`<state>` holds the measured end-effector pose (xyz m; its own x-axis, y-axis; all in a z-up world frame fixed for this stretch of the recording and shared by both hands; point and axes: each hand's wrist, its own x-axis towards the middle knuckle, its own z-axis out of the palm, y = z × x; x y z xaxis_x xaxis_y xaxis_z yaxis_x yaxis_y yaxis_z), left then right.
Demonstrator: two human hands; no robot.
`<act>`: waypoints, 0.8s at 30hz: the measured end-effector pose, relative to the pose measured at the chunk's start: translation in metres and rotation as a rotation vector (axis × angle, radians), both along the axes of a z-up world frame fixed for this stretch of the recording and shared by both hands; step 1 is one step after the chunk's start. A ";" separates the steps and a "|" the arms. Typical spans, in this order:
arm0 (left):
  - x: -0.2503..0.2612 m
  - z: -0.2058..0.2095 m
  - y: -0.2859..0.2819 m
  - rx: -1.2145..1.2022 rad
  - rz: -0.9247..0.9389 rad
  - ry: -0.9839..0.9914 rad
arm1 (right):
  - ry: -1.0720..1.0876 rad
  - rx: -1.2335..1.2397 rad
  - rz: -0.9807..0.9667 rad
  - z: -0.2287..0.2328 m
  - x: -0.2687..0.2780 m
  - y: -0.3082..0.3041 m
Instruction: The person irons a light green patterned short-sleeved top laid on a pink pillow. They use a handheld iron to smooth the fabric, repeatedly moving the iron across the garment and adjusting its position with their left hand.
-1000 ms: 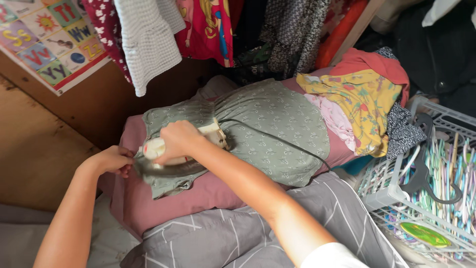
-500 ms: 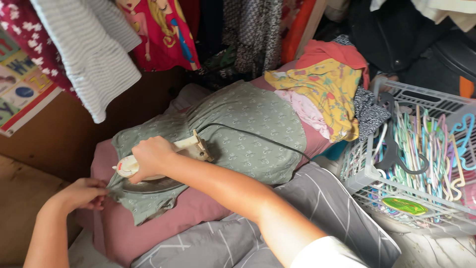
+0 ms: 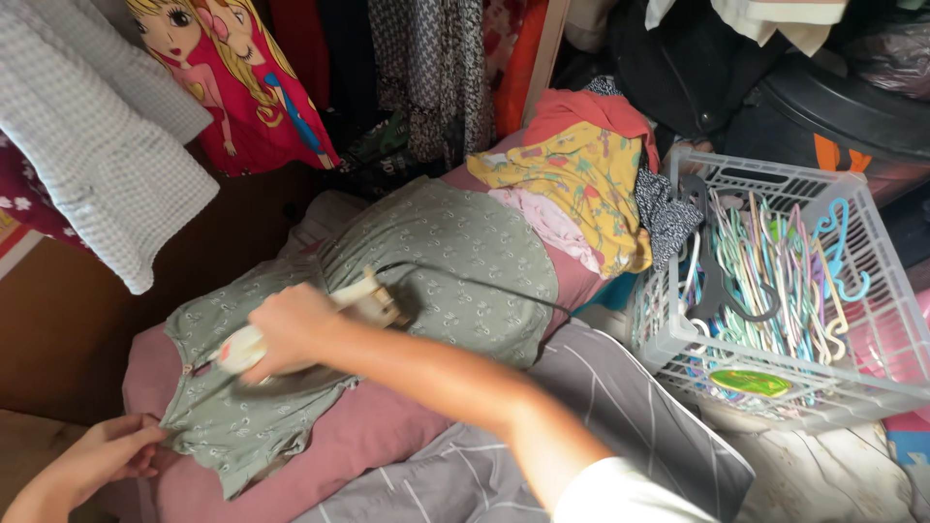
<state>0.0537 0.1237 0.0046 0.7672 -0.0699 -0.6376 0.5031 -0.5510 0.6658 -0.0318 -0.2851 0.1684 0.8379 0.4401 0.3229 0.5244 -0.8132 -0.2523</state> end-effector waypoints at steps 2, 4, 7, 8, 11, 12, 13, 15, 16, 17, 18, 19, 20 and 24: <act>-0.004 0.001 -0.003 0.012 0.014 0.003 | -0.012 0.034 0.035 -0.004 0.003 0.031; -0.008 0.004 -0.008 0.013 -0.010 -0.017 | 0.056 0.032 0.041 -0.007 0.006 0.055; -0.014 0.011 -0.016 0.023 -0.050 -0.038 | 0.068 0.035 0.078 -0.010 0.012 0.064; -0.012 0.016 -0.019 0.030 -0.070 -0.047 | 0.054 0.041 0.089 -0.009 0.014 0.062; -0.012 0.029 -0.030 0.061 -0.026 0.015 | 0.060 -0.075 0.081 -0.003 0.011 0.054; -0.010 0.032 -0.035 0.087 -0.036 0.034 | 0.079 -0.115 0.068 -0.002 0.009 0.047; -0.010 0.035 -0.037 0.112 -0.046 0.054 | 0.096 -0.156 0.056 0.000 0.007 0.040; -0.009 0.041 -0.040 0.136 -0.078 0.064 | 0.083 -0.159 0.019 0.003 0.006 0.021; -0.007 0.043 -0.041 0.148 -0.100 0.065 | 0.113 -0.157 0.011 0.004 0.005 0.012; -0.009 0.044 -0.039 0.126 -0.084 0.068 | 0.143 -0.155 0.003 0.005 0.005 0.004; -0.009 0.043 -0.038 0.104 -0.073 0.071 | 0.175 -0.153 -0.009 0.006 0.004 -0.001; -0.009 0.042 -0.036 0.082 -0.061 0.074 | 0.150 -0.149 -0.016 0.006 0.004 0.000; -0.011 0.041 -0.033 0.035 -0.049 0.069 | 0.125 -0.142 -0.023 0.005 0.003 0.003; -0.014 0.034 -0.026 -0.045 -0.018 0.038 | 0.055 -0.057 -0.021 0.001 0.001 0.037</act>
